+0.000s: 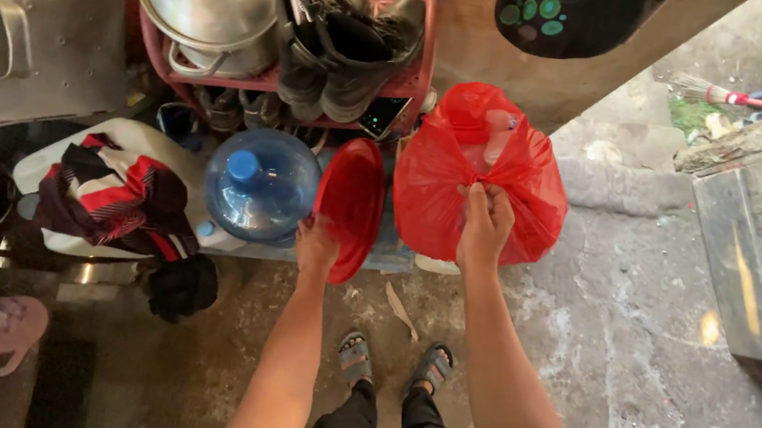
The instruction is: Gathering several small items into a red plastic bag, tying it, and placing it into an outdoor storage bin.
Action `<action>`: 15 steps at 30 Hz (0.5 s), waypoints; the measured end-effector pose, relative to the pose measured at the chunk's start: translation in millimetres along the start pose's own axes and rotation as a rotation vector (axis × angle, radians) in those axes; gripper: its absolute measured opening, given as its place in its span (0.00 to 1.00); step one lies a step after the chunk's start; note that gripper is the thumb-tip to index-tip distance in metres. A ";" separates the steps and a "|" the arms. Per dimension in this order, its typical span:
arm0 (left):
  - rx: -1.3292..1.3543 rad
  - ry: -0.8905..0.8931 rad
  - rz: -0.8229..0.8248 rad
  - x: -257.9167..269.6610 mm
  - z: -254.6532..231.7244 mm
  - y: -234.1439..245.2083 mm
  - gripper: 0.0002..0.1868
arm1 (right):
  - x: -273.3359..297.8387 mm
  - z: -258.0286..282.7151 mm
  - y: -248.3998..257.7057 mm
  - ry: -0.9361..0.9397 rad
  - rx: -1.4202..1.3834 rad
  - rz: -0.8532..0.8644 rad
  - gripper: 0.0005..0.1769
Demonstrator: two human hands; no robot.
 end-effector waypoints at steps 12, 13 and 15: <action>-0.392 -0.445 -0.102 -16.1 -46.5 0.8 0.14 | 7.8 20.4 10.5 0.107 0.043 0.021 0.06; -0.397 -0.450 -0.110 -17.3 -52.6 11.4 0.14 | 6.8 23.8 10.7 0.114 0.035 0.020 0.06; -0.393 -0.471 -0.174 -12.9 -65.7 32.9 0.15 | 7.3 26.7 17.2 0.053 0.034 -0.020 0.05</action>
Point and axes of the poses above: each hand's wrist, its own x-axis away from the middle knuckle, its own y-axis out of the back of the hand, z = x × y, the point moved 6 cm from there along -x, towards the middle knuckle, and after that the axes turned 10 degrees about -x, right-handed, at the moved point
